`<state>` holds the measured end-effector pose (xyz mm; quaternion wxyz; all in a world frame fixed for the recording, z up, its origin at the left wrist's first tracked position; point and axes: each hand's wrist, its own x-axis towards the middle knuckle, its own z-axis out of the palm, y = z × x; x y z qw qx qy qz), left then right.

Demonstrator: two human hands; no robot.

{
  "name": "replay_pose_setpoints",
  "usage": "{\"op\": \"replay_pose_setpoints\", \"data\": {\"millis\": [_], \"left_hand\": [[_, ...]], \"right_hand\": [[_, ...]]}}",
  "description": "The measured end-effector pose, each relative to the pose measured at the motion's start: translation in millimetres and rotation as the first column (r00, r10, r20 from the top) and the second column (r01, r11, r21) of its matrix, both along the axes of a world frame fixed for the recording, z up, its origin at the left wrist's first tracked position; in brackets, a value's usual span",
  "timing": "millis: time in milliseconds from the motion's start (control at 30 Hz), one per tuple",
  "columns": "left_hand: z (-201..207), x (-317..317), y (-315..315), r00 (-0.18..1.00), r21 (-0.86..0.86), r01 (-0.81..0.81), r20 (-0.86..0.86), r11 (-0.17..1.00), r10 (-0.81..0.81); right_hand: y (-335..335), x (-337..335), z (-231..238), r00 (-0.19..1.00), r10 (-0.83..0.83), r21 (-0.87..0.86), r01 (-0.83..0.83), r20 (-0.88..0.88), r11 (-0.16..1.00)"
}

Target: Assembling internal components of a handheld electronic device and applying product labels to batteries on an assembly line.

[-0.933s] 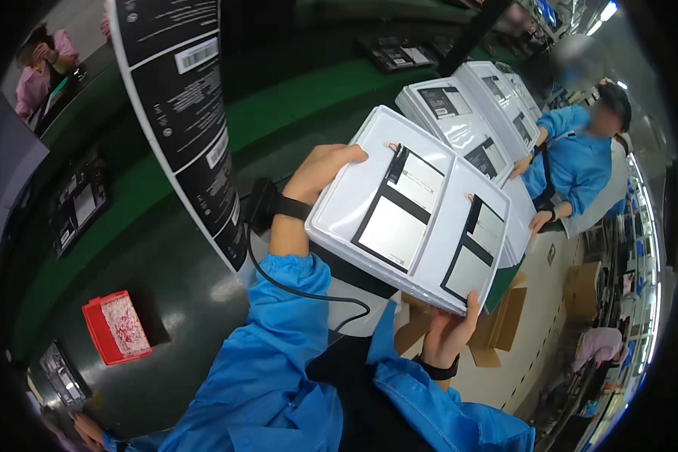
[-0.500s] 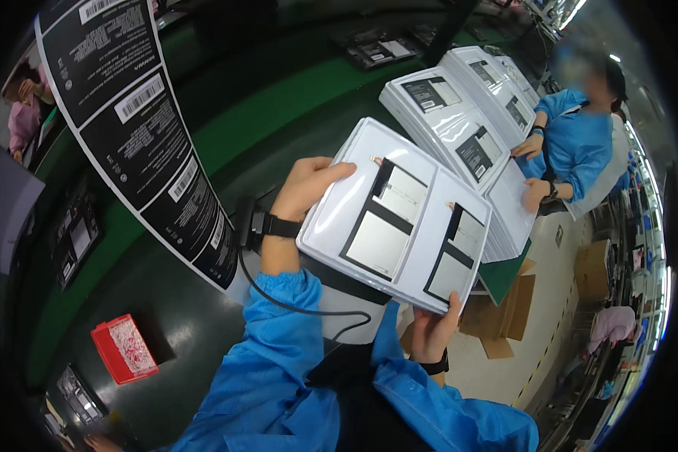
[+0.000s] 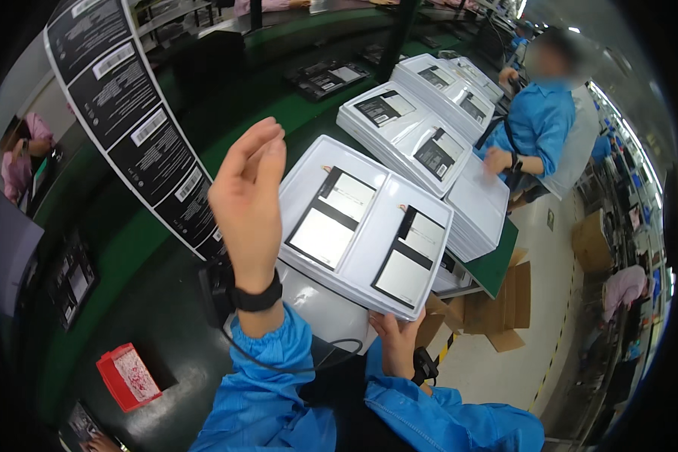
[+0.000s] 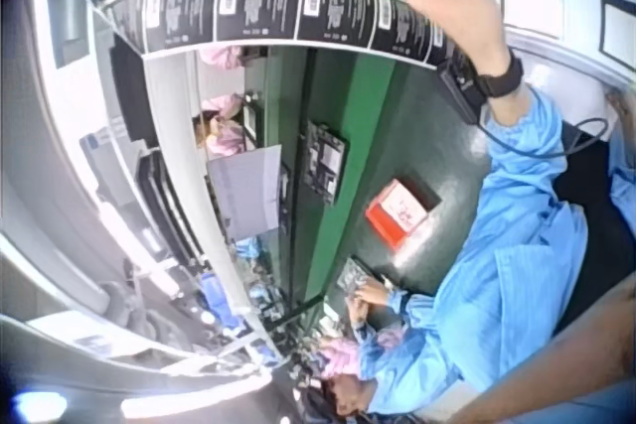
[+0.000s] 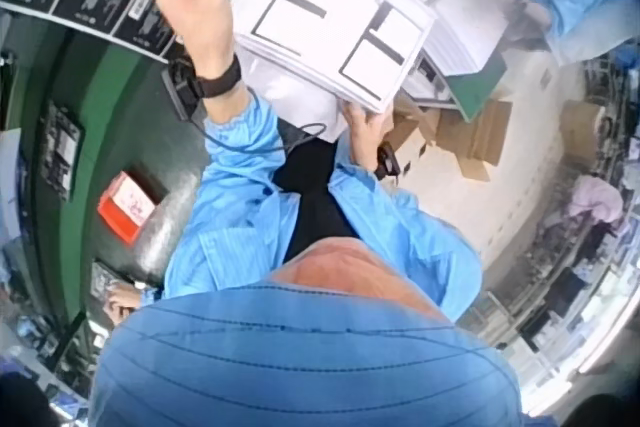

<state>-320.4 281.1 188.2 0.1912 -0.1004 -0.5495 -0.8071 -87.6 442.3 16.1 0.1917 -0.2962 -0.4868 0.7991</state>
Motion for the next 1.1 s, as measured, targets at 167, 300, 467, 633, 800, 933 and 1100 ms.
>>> {"op": "replay_pose_setpoints", "data": {"millis": [167, 300, 467, 633, 800, 933, 1100], "left_hand": [[9.4, 37.9, -21.3, 0.972, -0.212, -0.167, -0.198, 0.963, 0.125], [-21.1, 47.7, -57.1, 0.846, -0.375, -0.501, -0.402, 0.780, 0.351], [-96.4, 53.7, -109.8, 0.823, -0.336, -0.550, -0.065, 0.764, 0.564], [-156.8, 73.1, -105.2, 0.907, -0.224, -0.082, 0.387, 0.971, 0.165], [-167.4, 86.1, -88.5, 0.951, -0.139, -0.189, 0.222, 0.972, 0.216], [-159.7, 95.5, -89.2, 0.977, 0.491, -0.145, 0.207, 0.859, 0.046], [-186.9, 78.2, -143.2, 0.844, -0.708, -0.249, 0.176, 0.661, 0.506]], "right_hand": [[40.9, -0.1, -15.3, 0.993, 0.105, 0.559, -0.119, 0.057, 0.821], [54.2, -22.6, -3.9, 0.994, 0.108, 0.910, -0.035, -0.011, 0.414], [59.6, -44.2, -18.9, 0.908, 0.304, 0.956, 0.249, -0.287, 0.157], [50.7, -39.6, -17.3, 0.945, 0.268, 0.981, 0.162, -0.186, 0.108], [24.9, -64.7, 8.3, 0.984, 0.174, 0.998, 0.030, -0.039, 0.052], [21.0, -109.9, 10.5, 0.987, 0.157, 0.997, 0.011, -0.024, 0.078], [14.3, -123.9, -1.5, 0.988, 0.149, 1.000, 0.029, -0.028, -0.004]]}}
